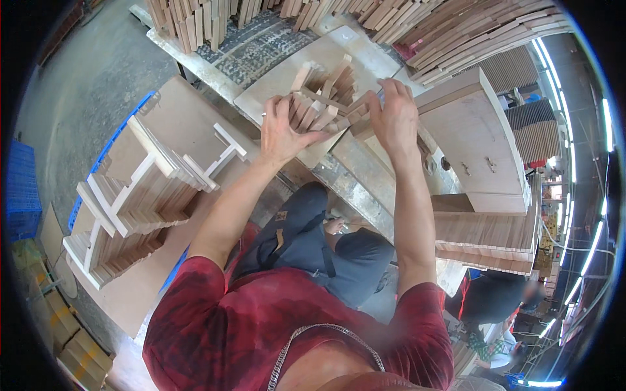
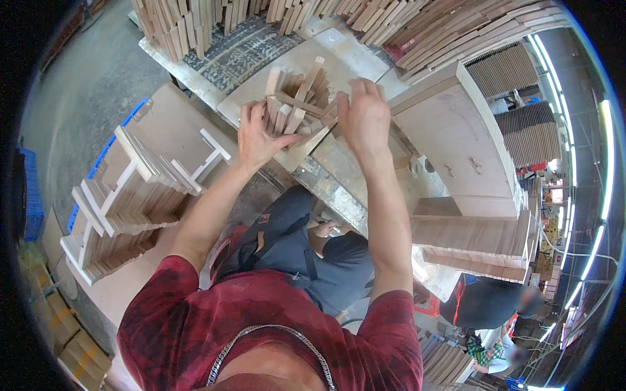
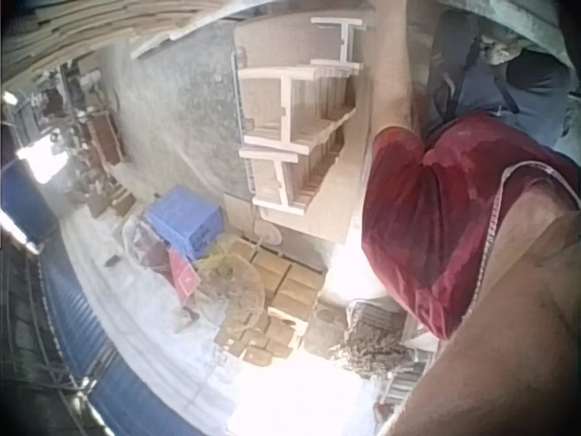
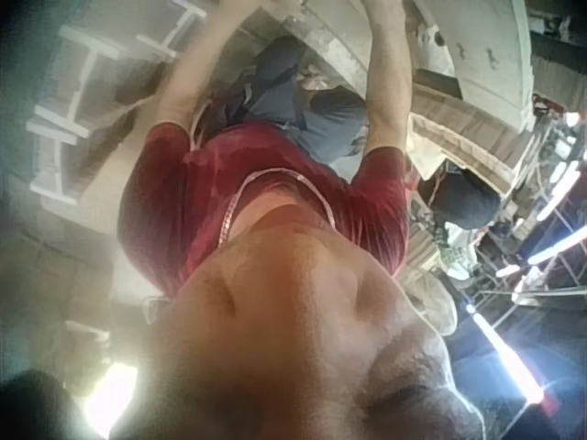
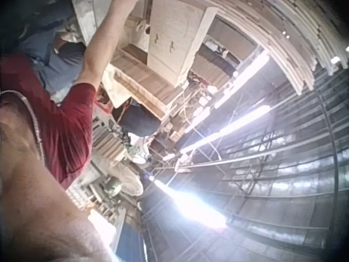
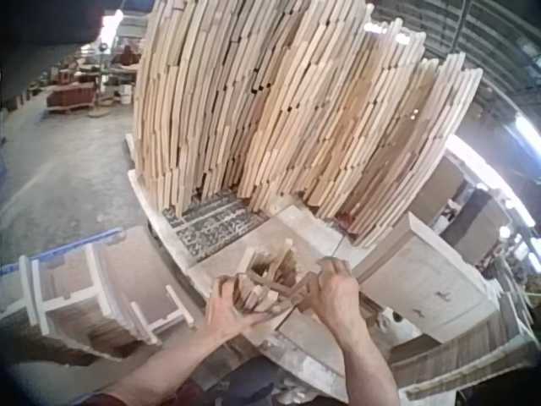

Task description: Assembling wooden slats into cross-shaped joints and stacking them on a workbench.

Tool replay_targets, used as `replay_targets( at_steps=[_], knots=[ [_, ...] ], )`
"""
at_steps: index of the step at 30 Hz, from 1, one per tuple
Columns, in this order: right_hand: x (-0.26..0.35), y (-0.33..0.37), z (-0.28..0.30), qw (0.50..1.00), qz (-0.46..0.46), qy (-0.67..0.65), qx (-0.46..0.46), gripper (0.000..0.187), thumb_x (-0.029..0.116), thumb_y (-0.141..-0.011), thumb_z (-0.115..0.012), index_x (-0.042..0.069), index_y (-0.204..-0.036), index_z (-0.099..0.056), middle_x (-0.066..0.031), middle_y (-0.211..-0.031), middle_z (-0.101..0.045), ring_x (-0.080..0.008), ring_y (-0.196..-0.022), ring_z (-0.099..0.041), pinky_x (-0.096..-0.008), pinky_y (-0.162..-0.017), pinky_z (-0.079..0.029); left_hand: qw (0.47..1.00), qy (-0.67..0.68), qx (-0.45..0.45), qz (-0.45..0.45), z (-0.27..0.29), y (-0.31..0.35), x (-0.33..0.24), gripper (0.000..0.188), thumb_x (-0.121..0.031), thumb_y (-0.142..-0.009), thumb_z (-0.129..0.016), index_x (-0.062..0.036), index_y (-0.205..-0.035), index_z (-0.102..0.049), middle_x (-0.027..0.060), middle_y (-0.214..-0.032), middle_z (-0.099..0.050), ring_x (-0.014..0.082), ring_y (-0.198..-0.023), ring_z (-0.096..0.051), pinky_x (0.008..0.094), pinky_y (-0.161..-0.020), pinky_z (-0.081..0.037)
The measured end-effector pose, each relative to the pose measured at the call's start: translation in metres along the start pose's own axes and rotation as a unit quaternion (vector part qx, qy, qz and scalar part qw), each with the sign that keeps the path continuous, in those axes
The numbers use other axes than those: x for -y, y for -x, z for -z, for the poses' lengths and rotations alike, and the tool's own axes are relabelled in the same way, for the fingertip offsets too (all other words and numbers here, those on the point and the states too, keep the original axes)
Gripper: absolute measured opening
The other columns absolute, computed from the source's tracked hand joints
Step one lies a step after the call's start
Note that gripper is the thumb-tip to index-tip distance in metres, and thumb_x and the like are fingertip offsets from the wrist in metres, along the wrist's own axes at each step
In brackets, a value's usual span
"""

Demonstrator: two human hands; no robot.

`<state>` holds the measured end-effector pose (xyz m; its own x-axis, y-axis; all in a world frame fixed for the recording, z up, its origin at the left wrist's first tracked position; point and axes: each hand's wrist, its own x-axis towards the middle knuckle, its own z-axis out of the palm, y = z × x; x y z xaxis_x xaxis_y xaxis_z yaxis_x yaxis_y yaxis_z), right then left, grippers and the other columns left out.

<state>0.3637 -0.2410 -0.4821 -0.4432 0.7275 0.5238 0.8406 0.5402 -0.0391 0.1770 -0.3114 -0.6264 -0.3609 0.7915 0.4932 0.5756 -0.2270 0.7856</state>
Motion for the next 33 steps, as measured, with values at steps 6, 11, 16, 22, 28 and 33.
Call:
replay_targets(
  at_steps=[6, 11, 16, 22, 28, 33],
  knots=[
    [0.016, -0.043, -0.028, 0.933, 0.087, -0.200, 0.286, 0.026, 0.014, -0.098, -0.052, -0.002, -0.112, -0.067, -0.0204, -0.094, -0.071, -0.0312, -0.087, -0.069, -0.0366, -0.076, -0.054, 0.999, 0.046, 0.011, 0.009, -0.002, 0.000, 0.006, 0.093, -0.040, -0.054, -0.094, 0.0016, -0.125, -0.050, 0.0210, -0.121, -0.055, 0.0389, -0.110, -0.058, 0.0469, -0.093, -0.050],
    [0.014, -0.065, -0.028, 0.760, -0.150, -0.329, 0.540, 0.034, 0.027, -0.101, -0.052, 0.002, -0.119, -0.066, -0.0075, -0.107, -0.070, -0.0184, -0.092, -0.066, -0.0342, -0.084, -0.054, 0.998, 0.045, 0.035, 0.013, 0.002, -0.004, 0.004, 0.092, -0.041, -0.054, -0.094, 0.0024, -0.123, -0.051, 0.0212, -0.117, -0.057, 0.0386, -0.108, -0.059, 0.0465, -0.093, -0.049],
    [0.032, -0.066, -0.018, 0.765, -0.161, -0.320, 0.536, 0.049, 0.046, -0.101, -0.052, 0.003, -0.122, -0.065, -0.0101, -0.108, -0.070, -0.0218, -0.092, -0.066, -0.0347, -0.085, -0.052, 0.999, 0.026, 0.037, 0.020, 0.000, -0.004, -0.001, 0.091, -0.039, -0.055, -0.093, 0.0040, -0.122, -0.050, 0.0224, -0.114, -0.057, 0.0389, -0.105, -0.061, 0.0463, -0.090, -0.051],
    [0.037, -0.021, -0.013, 0.890, 0.109, -0.225, 0.382, 0.033, 0.030, -0.100, -0.052, -0.002, -0.104, -0.060, -0.0264, -0.095, -0.066, -0.0436, -0.089, -0.064, -0.0481, -0.079, -0.049, 0.999, 0.038, -0.020, -0.027, -0.005, -0.003, 0.000, 0.082, -0.032, -0.061, -0.090, 0.0023, -0.123, -0.049, 0.0214, -0.109, -0.058, 0.0391, -0.099, -0.061, 0.0452, -0.087, -0.051],
    [0.062, -0.004, 0.009, 0.939, 0.098, -0.123, 0.306, 0.029, 0.027, -0.098, -0.055, 0.001, -0.104, -0.063, -0.0256, -0.096, -0.067, -0.0456, -0.091, -0.065, -0.0500, -0.081, -0.051, 0.997, 0.068, 0.036, -0.021, -0.013, -0.009, 0.002, 0.094, -0.030, -0.055, -0.094, 0.0052, -0.127, -0.045, 0.0240, -0.117, -0.053, 0.0396, -0.107, -0.057, 0.0456, -0.093, -0.049],
    [0.046, -0.037, -0.013, 0.859, 0.044, -0.294, 0.416, 0.075, 0.066, -0.099, -0.033, 0.000, -0.095, -0.069, -0.0192, -0.100, -0.071, -0.0395, -0.090, -0.068, -0.0435, -0.083, -0.053, 0.997, 0.051, 0.054, 0.030, -0.004, 0.000, 0.000, 0.087, -0.023, -0.060, -0.091, 0.0016, -0.130, -0.047, 0.0199, -0.123, -0.056, 0.0341, -0.115, -0.059, 0.0424, -0.097, -0.048]
  ],
)
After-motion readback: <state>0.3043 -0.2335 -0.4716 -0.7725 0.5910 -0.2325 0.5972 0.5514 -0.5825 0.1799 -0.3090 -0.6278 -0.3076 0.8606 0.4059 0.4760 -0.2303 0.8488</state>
